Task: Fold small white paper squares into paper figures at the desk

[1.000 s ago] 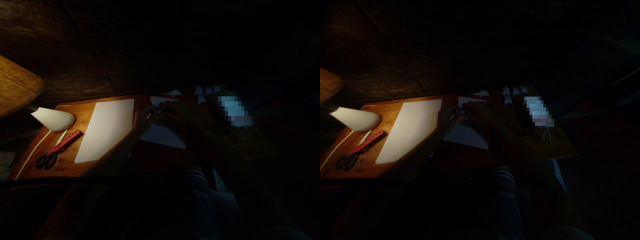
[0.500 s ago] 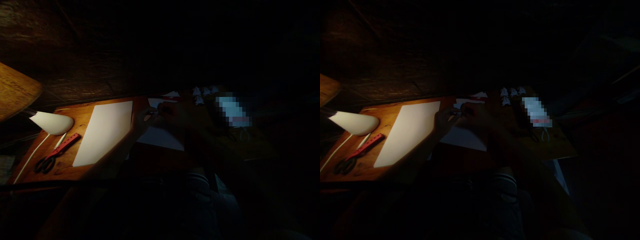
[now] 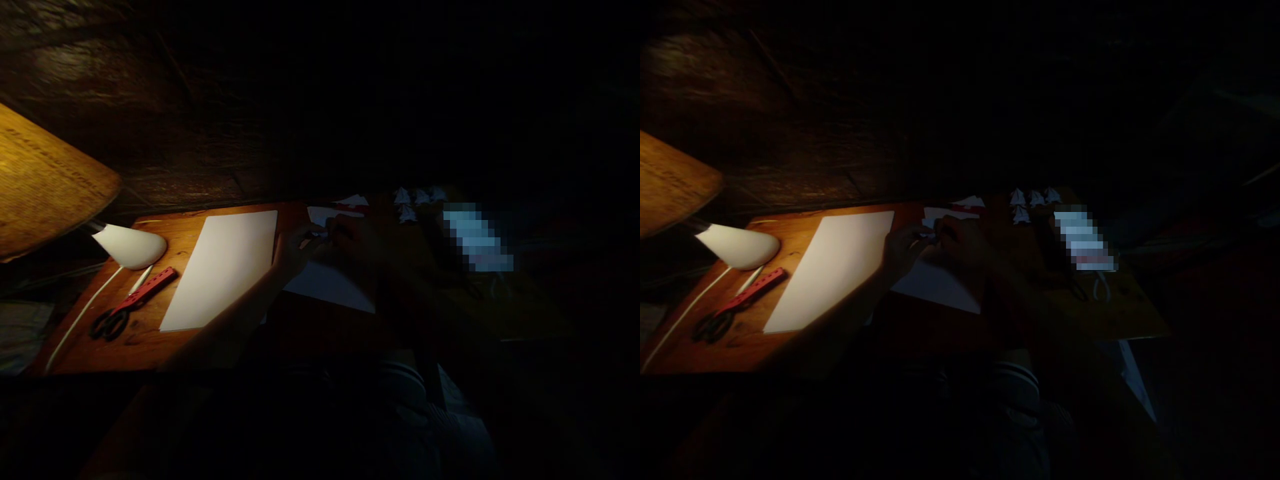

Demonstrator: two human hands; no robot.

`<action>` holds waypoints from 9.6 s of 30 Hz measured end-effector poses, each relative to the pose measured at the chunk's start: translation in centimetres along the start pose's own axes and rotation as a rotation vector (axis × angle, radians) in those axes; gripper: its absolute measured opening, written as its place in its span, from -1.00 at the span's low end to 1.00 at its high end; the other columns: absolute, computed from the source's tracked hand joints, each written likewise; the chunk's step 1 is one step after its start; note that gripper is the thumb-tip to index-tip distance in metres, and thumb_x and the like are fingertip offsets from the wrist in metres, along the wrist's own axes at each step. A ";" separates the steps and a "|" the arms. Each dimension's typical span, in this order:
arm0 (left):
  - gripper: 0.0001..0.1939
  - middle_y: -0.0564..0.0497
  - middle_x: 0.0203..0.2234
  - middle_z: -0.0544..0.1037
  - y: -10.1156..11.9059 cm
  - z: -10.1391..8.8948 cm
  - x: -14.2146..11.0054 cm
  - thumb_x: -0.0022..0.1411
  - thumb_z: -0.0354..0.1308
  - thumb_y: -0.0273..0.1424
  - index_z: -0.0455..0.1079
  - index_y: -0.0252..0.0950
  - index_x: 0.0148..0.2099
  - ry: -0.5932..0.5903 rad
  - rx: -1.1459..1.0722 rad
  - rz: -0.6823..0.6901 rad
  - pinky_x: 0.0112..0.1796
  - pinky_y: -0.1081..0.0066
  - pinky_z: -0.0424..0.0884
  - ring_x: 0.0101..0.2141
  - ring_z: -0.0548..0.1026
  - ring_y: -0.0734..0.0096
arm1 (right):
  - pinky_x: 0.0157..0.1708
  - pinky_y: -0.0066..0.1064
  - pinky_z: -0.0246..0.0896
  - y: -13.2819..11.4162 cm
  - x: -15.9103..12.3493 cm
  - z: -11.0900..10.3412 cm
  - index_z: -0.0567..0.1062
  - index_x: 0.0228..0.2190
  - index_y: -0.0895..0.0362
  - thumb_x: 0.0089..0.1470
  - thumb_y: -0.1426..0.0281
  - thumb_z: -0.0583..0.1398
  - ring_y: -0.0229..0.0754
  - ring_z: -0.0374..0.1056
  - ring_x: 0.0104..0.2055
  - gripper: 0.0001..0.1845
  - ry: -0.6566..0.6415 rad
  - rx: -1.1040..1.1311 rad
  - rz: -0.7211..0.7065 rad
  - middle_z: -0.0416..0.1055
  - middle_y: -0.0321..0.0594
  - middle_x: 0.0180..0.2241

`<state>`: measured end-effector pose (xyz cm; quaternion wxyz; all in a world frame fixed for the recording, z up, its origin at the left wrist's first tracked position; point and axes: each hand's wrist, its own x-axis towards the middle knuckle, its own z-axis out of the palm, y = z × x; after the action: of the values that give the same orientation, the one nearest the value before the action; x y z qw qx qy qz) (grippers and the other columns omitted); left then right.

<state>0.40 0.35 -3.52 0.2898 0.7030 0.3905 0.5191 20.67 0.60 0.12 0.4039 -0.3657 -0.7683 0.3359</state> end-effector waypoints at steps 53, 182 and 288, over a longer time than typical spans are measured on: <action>-0.86 -0.04 -0.24 0.76 1.6 -0.8 -0.3 0.40 0.29 -0.33 0.69 -0.20 -0.12 -0.014 0.174 0.209 -0.21 0.36 0.66 -0.24 0.73 0.32 | -0.42 -0.45 0.11 -0.9 0.0 -0.6 0.46 -0.43 0.11 0.05 0.31 0.20 -0.26 0.31 -0.45 -0.88 -0.042 0.005 -0.023 0.45 -0.28 -0.49; -0.80 -0.09 -0.12 0.72 2.1 -0.3 -0.1 0.32 0.32 -0.32 0.61 -0.25 -0.04 0.050 -0.017 0.044 -0.10 0.36 0.64 -0.15 0.70 0.32 | -0.64 -0.53 0.11 -4.7 0.0 0.1 0.50 -0.60 0.16 0.02 0.13 0.39 -0.38 0.24 -0.64 -0.60 0.084 0.441 0.488 0.44 -0.28 -0.63; -0.66 0.01 -0.37 0.61 1.8 -0.4 0.2 0.14 0.50 -0.18 0.53 -0.29 -0.22 -0.217 -0.654 -0.310 -0.32 0.35 0.54 -0.40 0.60 0.41 | -0.19 -0.26 0.24 -0.9 0.1 -0.5 0.52 -0.54 0.10 0.16 0.11 0.36 -0.17 0.29 -0.24 -0.61 0.093 0.113 0.005 0.36 -0.22 -0.32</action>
<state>0.54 -0.44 -1.81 0.6136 0.5570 0.2729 0.4886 20.79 0.36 1.14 0.4582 -0.3593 -0.7277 0.3625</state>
